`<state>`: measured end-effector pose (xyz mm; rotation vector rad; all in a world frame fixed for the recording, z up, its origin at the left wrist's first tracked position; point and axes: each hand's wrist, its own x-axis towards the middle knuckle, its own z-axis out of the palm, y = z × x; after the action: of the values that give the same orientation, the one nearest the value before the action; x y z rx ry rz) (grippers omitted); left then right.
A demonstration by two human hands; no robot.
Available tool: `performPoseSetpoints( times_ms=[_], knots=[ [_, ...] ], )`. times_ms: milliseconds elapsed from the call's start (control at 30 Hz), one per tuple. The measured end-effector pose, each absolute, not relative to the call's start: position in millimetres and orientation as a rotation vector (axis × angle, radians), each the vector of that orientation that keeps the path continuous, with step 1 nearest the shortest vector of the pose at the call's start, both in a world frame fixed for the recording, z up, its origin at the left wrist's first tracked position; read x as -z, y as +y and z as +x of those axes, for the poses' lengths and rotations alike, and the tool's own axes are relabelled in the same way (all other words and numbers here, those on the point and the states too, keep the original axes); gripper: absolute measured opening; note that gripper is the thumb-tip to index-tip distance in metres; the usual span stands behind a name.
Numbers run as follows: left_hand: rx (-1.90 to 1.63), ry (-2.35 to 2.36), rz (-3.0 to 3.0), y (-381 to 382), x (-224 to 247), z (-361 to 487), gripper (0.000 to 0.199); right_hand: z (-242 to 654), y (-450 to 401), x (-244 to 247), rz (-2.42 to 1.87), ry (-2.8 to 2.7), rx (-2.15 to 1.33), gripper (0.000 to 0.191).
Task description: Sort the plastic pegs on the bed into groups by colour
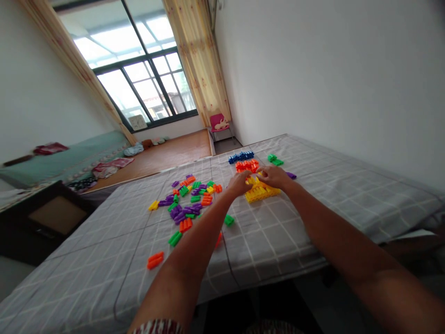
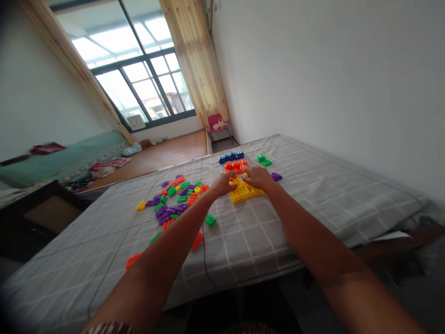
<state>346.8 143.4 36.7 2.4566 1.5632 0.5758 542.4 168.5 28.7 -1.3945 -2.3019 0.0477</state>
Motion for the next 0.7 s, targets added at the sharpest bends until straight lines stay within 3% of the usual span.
performPoseSetpoints(
  times_ms=[267,467,700],
  knots=[
    [-0.387,1.623,2.452,135.7,-43.0,357.9,0.053,546.7,159.5,-29.5,-1.392,-2.301,-0.016,0.046],
    [-0.432,1.601,2.503,120.2,-45.6,346.7,0.049,560.9,168.7,-12.9,-1.319,-2.215,0.03,0.042],
    [-0.593,1.696,2.482,87.4,-63.0,236.6,0.032,564.5,167.5,-7.2,-1.12,-1.983,0.195,0.04]
  ],
)
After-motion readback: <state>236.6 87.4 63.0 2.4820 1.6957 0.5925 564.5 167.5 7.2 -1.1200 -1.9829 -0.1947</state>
